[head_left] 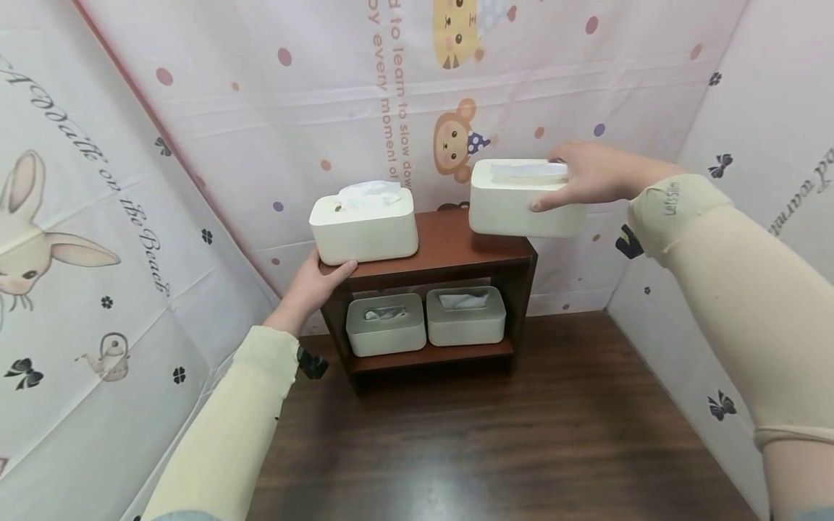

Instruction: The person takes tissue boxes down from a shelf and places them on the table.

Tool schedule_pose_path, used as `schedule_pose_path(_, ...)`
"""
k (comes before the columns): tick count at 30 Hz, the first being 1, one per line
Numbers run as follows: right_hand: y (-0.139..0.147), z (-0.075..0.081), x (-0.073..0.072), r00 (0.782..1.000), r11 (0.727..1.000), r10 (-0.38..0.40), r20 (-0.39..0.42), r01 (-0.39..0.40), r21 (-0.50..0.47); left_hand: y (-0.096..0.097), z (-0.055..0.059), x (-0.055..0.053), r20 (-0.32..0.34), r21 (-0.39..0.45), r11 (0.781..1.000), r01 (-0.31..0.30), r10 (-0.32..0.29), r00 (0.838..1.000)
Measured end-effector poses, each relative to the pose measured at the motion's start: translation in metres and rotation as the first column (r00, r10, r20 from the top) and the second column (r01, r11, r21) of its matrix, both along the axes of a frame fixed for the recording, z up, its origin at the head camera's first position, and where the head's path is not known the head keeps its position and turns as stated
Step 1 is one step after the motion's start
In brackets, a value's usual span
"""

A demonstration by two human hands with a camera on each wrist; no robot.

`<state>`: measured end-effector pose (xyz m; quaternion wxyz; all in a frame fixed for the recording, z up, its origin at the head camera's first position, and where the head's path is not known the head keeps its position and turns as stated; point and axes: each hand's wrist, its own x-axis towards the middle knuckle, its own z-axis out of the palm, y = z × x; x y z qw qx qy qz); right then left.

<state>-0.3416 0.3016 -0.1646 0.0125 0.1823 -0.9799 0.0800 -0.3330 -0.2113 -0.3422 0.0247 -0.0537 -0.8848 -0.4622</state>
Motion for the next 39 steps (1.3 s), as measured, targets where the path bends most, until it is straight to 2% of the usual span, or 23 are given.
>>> schedule_pose_path(9,0.028,-0.001,0.008,0.999,1.0,-0.015,-0.028,0.015,0.002,-0.001,0.0,0.004,-0.013,0.001,1.0,0.006,-0.006,1.0)
schedule_pose_path(15,0.047,-0.002,0.011,0.998,0.998,-0.051,-0.033,0.052,0.022,-0.003,0.001,0.005,-0.014,-0.005,1.0,0.014,-0.014,1.0)
schedule_pose_path(22,0.066,-0.004,0.025,0.996,0.996,-0.086,-0.036,0.087,0.034,-0.003,0.002,0.006,0.005,-0.032,0.999,0.018,-0.018,1.0)
schedule_pose_path(31,0.094,-0.021,0.039,0.99,0.99,-0.142,-0.023,0.142,-0.013,0.001,-0.001,0.008,0.014,-0.052,0.999,0.012,-0.012,1.0)
schedule_pose_path(39,0.116,-0.044,0.036,0.987,0.987,-0.158,-0.041,0.157,-0.025,0.001,0.0,0.005,-0.005,-0.046,0.999,0.013,-0.013,1.0)
